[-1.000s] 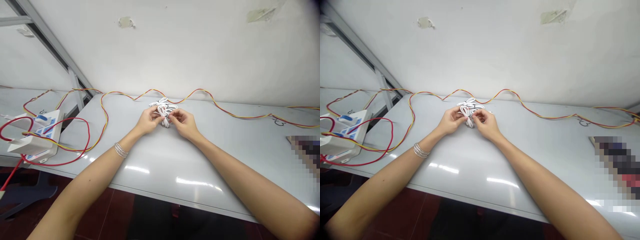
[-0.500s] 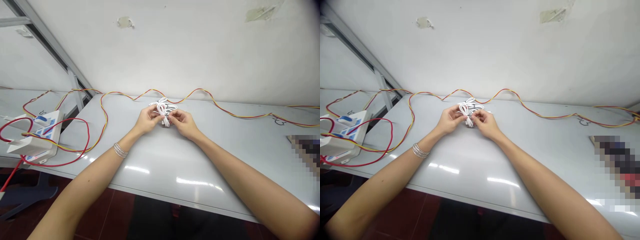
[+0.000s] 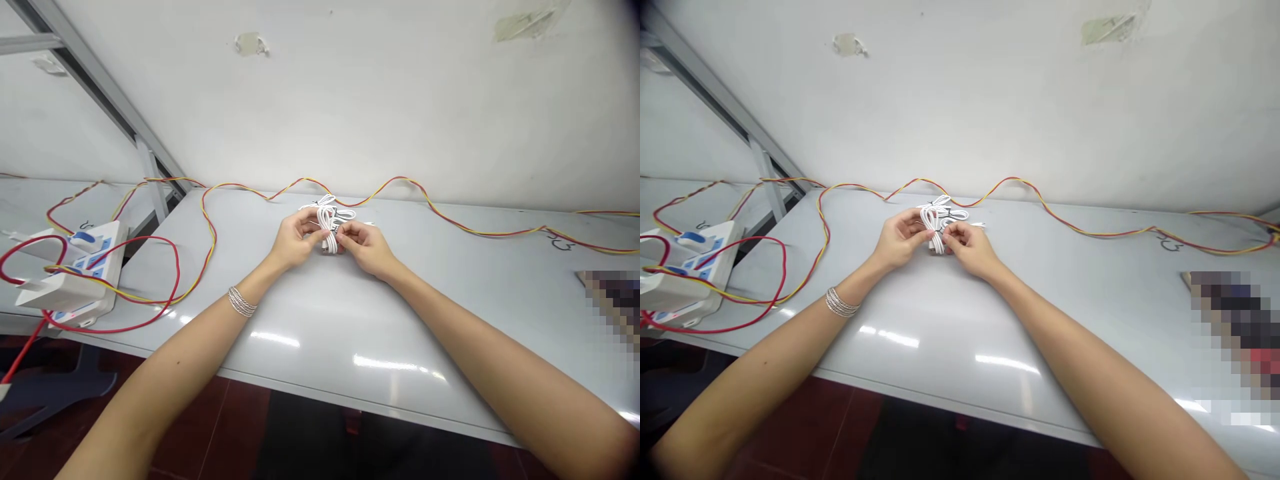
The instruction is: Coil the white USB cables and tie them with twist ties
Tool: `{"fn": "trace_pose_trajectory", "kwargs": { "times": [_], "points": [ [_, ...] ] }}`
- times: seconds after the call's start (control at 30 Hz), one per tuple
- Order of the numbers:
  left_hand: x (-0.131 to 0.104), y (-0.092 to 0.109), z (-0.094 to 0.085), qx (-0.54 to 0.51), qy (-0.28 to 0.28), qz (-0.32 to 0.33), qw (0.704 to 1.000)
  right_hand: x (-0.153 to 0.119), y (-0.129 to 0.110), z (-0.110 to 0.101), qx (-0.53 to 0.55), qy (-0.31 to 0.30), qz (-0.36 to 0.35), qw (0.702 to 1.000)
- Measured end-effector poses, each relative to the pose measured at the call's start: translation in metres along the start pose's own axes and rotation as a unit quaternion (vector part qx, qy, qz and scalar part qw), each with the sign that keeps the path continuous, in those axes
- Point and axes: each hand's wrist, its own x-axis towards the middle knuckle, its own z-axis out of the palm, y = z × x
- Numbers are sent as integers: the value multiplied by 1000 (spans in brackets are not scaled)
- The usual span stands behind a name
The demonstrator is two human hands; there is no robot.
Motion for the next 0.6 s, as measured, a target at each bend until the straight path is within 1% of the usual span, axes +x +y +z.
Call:
{"fn": "trace_pose_trajectory", "kwargs": {
  "times": [0.2, 0.33, 0.6],
  "points": [
    [1, -3, -2, -27, -21, -26, 999, 0, 1, 1, 7, -3, 4, 1000],
    [1, -2, -3, -40, -39, -22, 998, 0, 2, 1, 7, 6, 6, 1000],
    [-1, 6, -6, -12, -86, -44, 995, 0, 5, 1, -21, 22, -8, 999]
  ]
}}
